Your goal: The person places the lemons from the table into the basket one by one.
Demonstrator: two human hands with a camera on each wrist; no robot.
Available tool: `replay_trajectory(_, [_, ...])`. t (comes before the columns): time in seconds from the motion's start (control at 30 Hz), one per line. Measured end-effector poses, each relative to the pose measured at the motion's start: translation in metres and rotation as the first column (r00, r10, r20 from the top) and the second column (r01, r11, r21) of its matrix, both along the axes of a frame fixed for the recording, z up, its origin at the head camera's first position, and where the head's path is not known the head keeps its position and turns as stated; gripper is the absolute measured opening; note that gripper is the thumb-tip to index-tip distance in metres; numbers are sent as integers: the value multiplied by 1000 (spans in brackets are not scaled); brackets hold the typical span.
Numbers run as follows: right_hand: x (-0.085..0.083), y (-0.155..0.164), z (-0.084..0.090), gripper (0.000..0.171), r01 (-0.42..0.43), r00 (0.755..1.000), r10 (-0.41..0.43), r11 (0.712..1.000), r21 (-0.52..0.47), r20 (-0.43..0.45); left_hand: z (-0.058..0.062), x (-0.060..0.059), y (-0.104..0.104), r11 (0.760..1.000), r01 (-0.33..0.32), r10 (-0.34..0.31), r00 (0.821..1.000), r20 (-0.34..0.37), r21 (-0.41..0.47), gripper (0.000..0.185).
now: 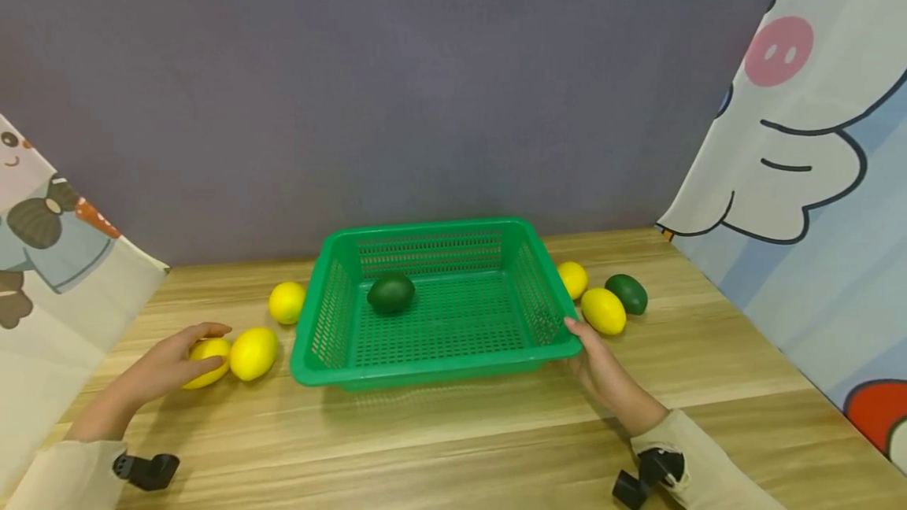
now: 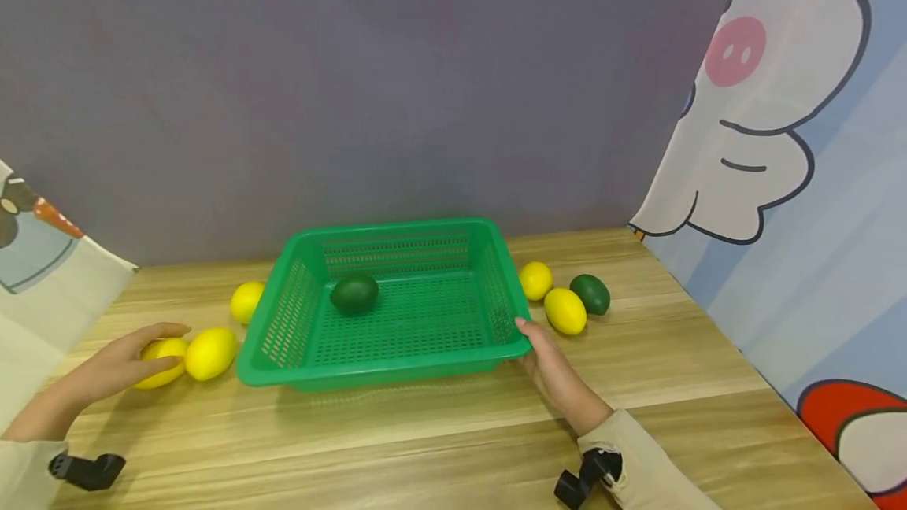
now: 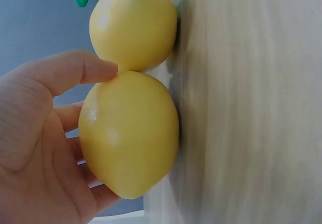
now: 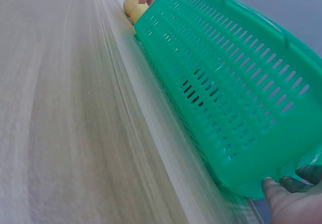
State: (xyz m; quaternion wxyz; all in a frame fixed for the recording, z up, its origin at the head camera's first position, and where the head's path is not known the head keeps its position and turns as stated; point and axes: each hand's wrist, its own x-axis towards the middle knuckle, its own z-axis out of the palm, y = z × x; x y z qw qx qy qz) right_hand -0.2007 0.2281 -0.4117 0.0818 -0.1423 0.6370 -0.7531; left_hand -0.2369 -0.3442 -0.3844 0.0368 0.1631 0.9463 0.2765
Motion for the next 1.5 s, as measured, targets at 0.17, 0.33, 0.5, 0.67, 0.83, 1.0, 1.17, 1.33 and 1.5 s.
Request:
replay_trajectory(0.17, [-1,0,1,31,-1,1000,1,1000,-2,-5,-5,0,-3,1000,-19,19,1000,7,-8,50])
replay_trajectory(0.33, [-2,0,1,31,-16,1000,16,1000,-7,-20,-8,1,-5,999,-29,30,999,33,-19,52])
replay_trajectory(0.5, [-3,-1,1,31,-12,1000,12,1000,-9,-20,-8,0,-6,999,-25,25,1000,6,-27,51])
replay_trajectory(0.67, [-3,-2,1,30,2,1000,-2,1000,-6,-6,-8,0,-7,999,-26,25,1000,-11,-47,49])
replay_trajectory(0.83, [-2,-2,1,32,6,1000,-6,1000,5,2,-7,2,-7,997,-31,30,999,-17,-73,47])
replay_trajectory(1.0, [-1,-2,1,32,-5,1000,5,1000,8,4,-3,4,-9,996,-40,40,999,-5,-76,48])
replay_trajectory(1.17, [-1,0,1,32,-12,1000,11,1000,-4,-3,4,2,-11,994,-38,36,999,-26,-98,48])
replay_trajectory(1.33, [-1,0,0,32,-3,1000,3,1000,8,-6,13,-1,-12,994,-15,6,997,-78,-109,45])
replay_trajectory(1.5, [-1,1,-1,32,-12,1000,12,1000,-7,-20,22,-4,-11,994,-8,-4,994,-109,-110,43])
